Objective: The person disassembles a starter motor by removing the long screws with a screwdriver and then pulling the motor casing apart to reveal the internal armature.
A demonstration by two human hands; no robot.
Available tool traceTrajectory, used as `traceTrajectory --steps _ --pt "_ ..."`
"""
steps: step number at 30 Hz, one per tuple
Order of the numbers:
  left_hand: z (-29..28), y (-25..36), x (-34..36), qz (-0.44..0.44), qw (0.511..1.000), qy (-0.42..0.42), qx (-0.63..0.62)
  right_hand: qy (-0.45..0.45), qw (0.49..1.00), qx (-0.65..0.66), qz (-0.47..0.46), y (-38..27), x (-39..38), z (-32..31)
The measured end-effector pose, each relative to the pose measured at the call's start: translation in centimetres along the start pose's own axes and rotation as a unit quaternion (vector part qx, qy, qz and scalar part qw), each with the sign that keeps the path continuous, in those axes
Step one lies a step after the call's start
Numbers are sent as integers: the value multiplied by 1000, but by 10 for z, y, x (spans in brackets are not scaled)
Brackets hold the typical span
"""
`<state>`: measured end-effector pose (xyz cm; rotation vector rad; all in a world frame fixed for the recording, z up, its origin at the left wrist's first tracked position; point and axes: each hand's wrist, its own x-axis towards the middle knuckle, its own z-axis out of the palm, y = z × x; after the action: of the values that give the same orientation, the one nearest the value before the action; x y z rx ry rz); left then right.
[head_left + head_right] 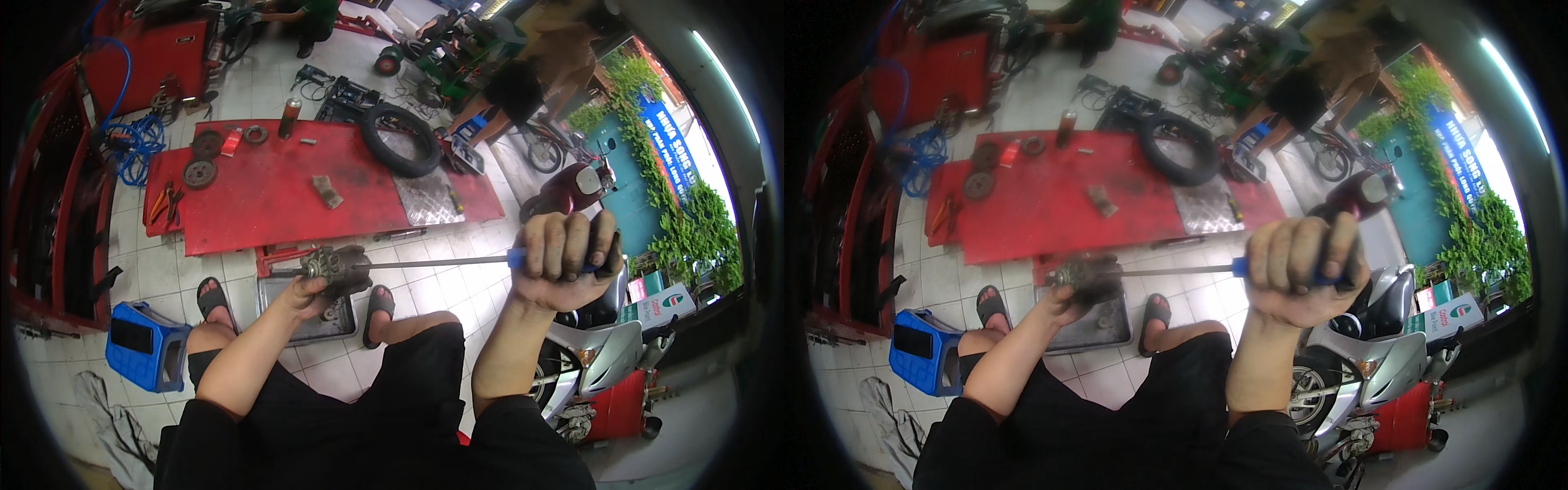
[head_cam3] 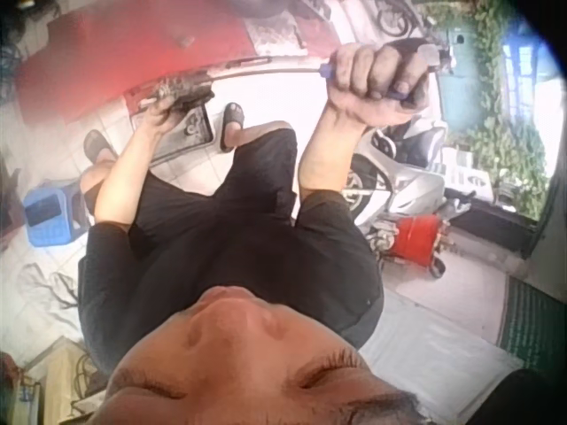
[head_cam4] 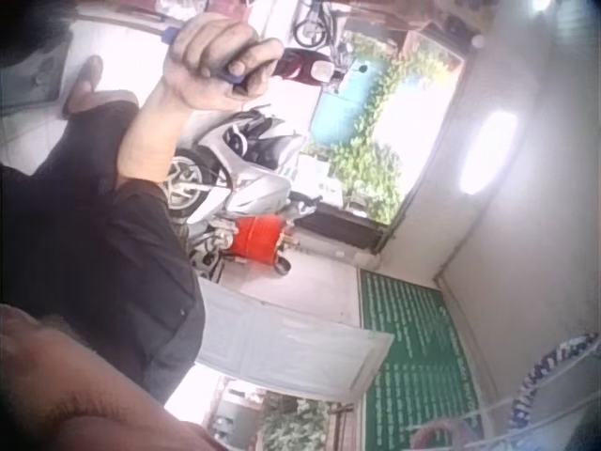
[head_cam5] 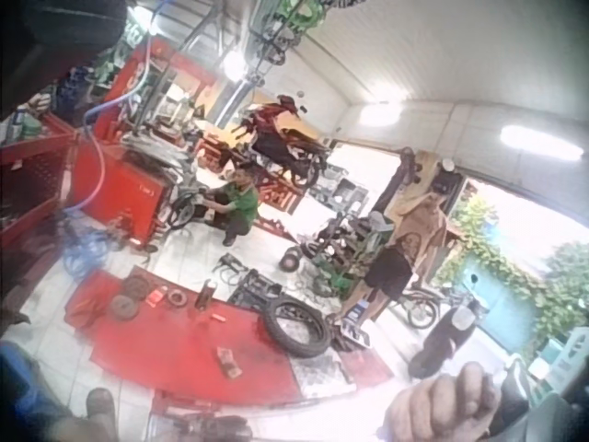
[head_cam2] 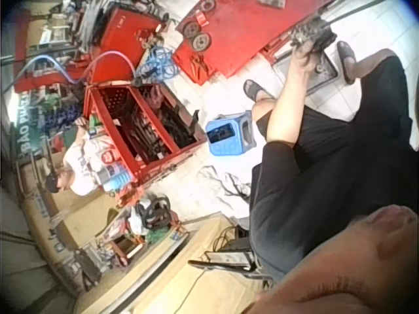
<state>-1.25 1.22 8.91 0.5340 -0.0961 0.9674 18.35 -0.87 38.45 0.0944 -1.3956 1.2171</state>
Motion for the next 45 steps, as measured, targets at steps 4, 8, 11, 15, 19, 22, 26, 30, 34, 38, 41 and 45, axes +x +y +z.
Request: traceTrajectory --steps 4,8,11,15,19,22,26,30,34,38,41,45 --pt "1 -3 -1 -3 1000 5 -9 30 1000 6 -7 -3 -6 -2" --pt "1 -2 -4 -7 1000 10 -9 51 998 17 -17 0 -8 0" --pt "2 -3 -5 -9 1000 6 -11 57 998 24 -21 1 -9 3" --pt "-1 -2 -8 -8 1000 7 -9 63 997 31 -15 8 -9 7" --pt "-5 0 -7 -7 1000 2 -6 52 998 32 -11 9 -8 6" --pt "-5 -5 -1 -12 1000 6 -5 30 999 22 -13 2 -13 -6" --pt "-5 -12 2 -9 1000 20 -2 52 999 12 -8 -6 -12 -7" --pt "0 1 -13 16 998 52 32 127 991 22 45 6 -5 3" --pt "11 0 -7 24 988 48 147 273 959 -34 67 -5 -5 10" --pt "18 -6 -9 8 992 52 114 340 939 -30 36 -5 -6 2" --pt "22 0 -5 38 988 55 141 438 897 -47 22 -4 -10 -6" --pt "25 0 -2 55 984 93 139 507 857 -90 -11 -5 -9 4"
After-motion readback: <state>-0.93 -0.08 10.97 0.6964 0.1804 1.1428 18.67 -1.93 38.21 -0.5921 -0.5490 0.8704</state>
